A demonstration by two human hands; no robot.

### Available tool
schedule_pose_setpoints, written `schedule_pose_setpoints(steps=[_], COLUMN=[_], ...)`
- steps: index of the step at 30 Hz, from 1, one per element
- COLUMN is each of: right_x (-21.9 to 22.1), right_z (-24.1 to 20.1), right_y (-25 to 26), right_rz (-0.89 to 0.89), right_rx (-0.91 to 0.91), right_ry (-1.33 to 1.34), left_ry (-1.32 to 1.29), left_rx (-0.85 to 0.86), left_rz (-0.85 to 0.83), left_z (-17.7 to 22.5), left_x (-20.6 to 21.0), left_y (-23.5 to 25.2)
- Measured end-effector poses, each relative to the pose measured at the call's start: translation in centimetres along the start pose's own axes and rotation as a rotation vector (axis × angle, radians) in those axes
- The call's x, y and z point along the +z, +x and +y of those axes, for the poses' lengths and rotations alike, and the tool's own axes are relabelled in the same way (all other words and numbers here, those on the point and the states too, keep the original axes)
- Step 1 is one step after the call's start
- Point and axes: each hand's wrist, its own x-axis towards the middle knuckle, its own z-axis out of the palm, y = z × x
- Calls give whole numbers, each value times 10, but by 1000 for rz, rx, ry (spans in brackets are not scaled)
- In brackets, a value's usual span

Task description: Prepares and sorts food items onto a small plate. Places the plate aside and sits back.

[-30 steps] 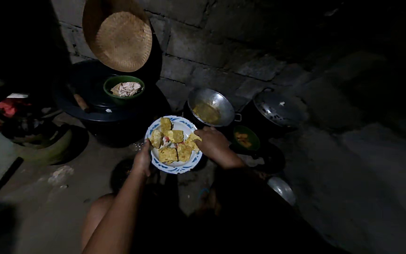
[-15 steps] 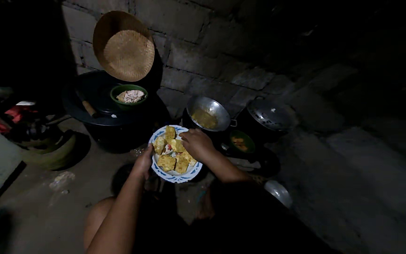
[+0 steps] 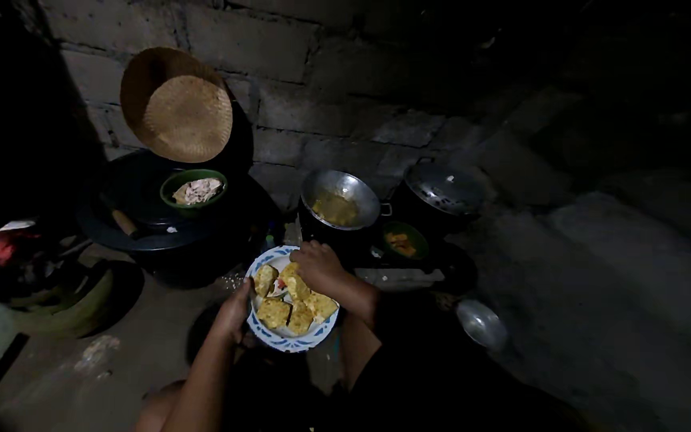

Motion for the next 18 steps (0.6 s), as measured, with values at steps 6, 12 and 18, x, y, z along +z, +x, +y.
schedule_pose_setpoints(steps=[6, 12, 18], right_x=[16, 25, 40], right_z=[33, 63, 82], right_y=[4, 9, 10], right_rz=[-70, -209, -262], right_rx=[-52, -135, -99], right_ry=[73, 55, 156], left_ry=[66, 92, 142], left_rx=[-55, -139, -180], left_rz=[0, -1, -22], left_z=[-10, -9, -15], left_x=[12, 31, 43], left_y=[18, 31, 53])
